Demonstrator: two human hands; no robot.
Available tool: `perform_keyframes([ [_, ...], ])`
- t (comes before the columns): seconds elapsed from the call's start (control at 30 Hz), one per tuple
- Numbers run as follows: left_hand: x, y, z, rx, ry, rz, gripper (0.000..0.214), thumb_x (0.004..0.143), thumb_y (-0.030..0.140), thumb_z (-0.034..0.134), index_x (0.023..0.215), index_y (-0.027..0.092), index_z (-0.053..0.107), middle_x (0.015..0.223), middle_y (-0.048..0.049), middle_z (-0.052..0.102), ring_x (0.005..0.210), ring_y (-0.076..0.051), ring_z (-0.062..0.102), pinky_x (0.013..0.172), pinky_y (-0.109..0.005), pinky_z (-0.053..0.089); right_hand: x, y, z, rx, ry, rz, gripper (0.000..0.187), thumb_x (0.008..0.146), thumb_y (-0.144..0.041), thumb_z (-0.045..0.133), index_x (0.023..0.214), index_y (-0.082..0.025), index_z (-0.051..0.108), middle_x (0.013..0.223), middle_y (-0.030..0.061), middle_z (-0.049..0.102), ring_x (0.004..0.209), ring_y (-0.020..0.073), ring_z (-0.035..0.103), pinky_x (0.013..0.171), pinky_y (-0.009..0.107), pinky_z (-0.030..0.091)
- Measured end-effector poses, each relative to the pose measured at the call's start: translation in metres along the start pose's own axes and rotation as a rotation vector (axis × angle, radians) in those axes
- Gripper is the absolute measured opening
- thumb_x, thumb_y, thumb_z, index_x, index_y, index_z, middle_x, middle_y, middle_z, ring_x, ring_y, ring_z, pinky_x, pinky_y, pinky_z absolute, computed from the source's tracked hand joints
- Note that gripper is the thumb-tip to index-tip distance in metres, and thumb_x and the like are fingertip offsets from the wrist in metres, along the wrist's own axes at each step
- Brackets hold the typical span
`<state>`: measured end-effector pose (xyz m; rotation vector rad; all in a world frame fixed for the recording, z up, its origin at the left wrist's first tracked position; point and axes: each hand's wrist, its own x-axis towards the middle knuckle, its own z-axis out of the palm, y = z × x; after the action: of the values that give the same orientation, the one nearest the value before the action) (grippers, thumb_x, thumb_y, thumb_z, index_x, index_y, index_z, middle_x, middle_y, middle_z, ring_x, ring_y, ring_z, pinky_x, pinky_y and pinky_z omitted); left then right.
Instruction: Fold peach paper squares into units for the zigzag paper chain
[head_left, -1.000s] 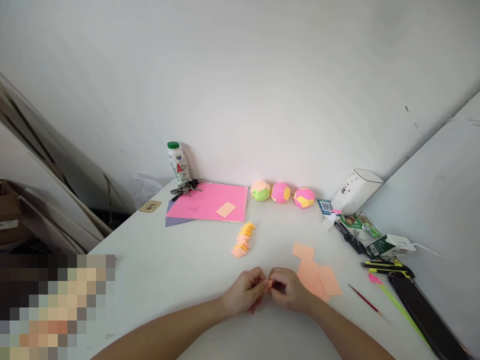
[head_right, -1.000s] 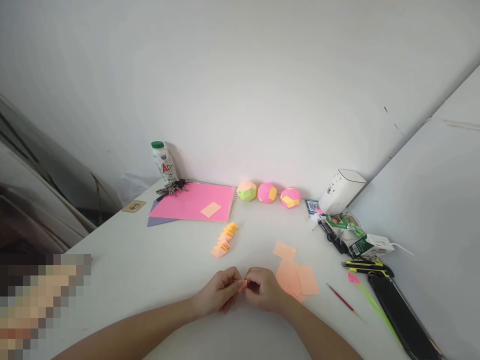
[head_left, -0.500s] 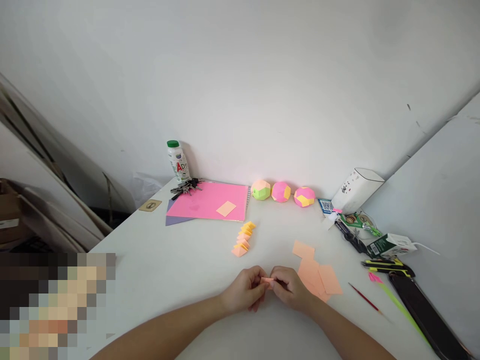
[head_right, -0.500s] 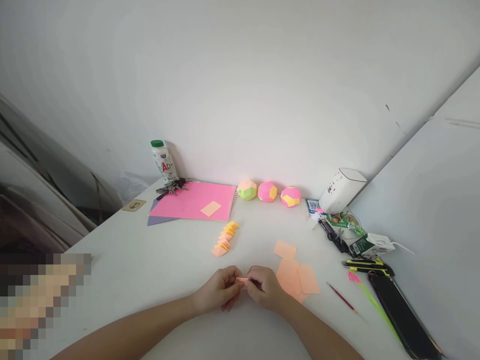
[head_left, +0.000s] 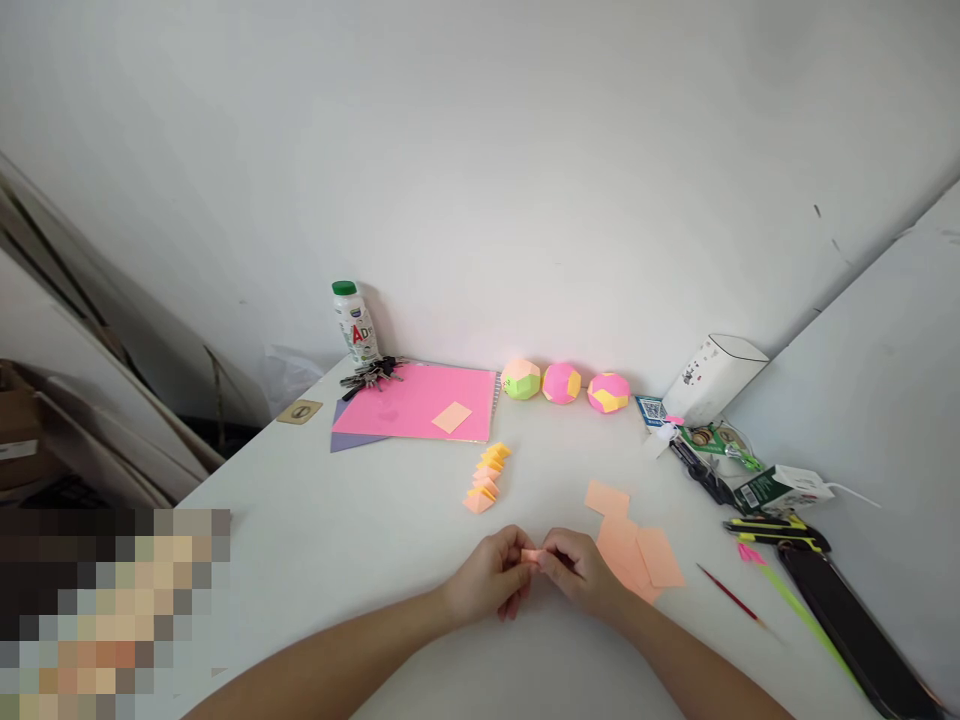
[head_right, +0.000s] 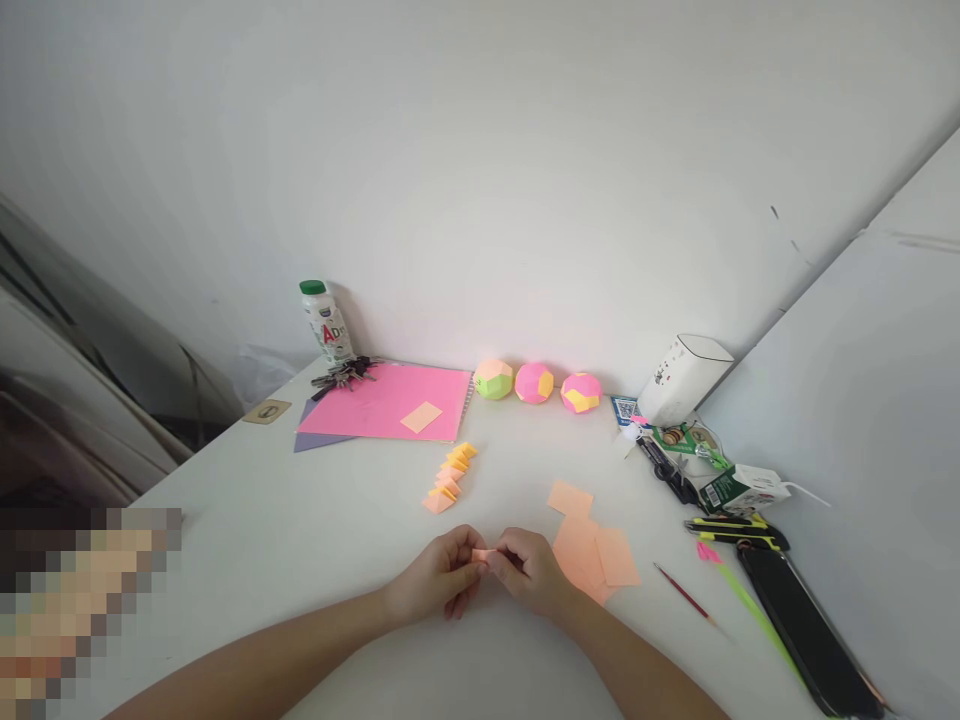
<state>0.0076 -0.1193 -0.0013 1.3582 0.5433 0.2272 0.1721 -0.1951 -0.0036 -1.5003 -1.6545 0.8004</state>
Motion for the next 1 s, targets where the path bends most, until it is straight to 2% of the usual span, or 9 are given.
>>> perform_keyframes([
  [0.27,0.0034,-0.0035,-0.0041,-0.165,0.012,0.052,0.032,0.081,0.049,0.052,0.084,0.017,0.044,0.064,0.0038,0.057,0.04,-0.008,0.053,0.035,-0.019,0.04,-0.0022,0.0043,0.0027,0.13,0.054,0.077,0.017,0.083,-0.031,0.055,0.075,-0.018,0.047,0.063,-0.0035,0.049,0.051,0.0087,0.038,0.047,0.021,0.03],
  [0.53,0.0057,-0.0022,-0.0049,-0.237,0.066,0.01,0.035,0.079,0.051,0.054,0.082,0.017,0.045,0.063,0.0043,0.056,0.039,-0.007,0.052,0.034,-0.019,0.041,-0.0029,0.0096,0.0037,0.146,0.097,0.036,0.009,0.077,-0.016,0.055,0.074,-0.019,0.048,0.065,-0.0026,0.053,0.052,0.0095,0.04,0.048,0.021,0.032],
  [0.73,0.0072,-0.0044,-0.0051,-0.234,0.102,0.012,0.037,0.076,0.051,0.058,0.081,0.017,0.045,0.061,0.0048,0.056,0.037,-0.007,0.051,0.032,-0.019,0.041,-0.0007,0.0049,0.0024,0.107,0.1,-0.063,0.011,0.072,-0.008,0.053,0.07,-0.019,0.053,0.066,-0.0005,0.057,0.055,0.011,0.047,0.051,0.022,0.037],
  [0.87,0.0082,-0.0036,-0.0048,-0.246,0.144,0.028,0.036,0.075,0.05,0.059,0.08,0.017,0.046,0.058,0.0048,0.056,0.036,-0.007,0.05,0.032,-0.019,0.04,-0.0003,0.0054,0.0028,0.066,0.121,-0.179,0.011,0.077,-0.011,0.053,0.075,-0.019,0.059,0.072,0.0028,0.064,0.058,0.0127,0.054,0.053,0.024,0.042],
  [1.0,0.0079,-0.0016,-0.0034,-0.233,0.173,0.028,0.036,0.075,0.049,0.059,0.087,0.015,0.051,0.057,0.004,0.056,0.039,-0.009,0.051,0.035,-0.021,0.043,0.0006,0.0051,0.0027,0.037,0.145,-0.276,0.012,0.082,-0.016,0.053,0.083,-0.021,0.065,0.08,0.0055,0.068,0.068,0.0154,0.062,0.059,0.026,0.048],
])
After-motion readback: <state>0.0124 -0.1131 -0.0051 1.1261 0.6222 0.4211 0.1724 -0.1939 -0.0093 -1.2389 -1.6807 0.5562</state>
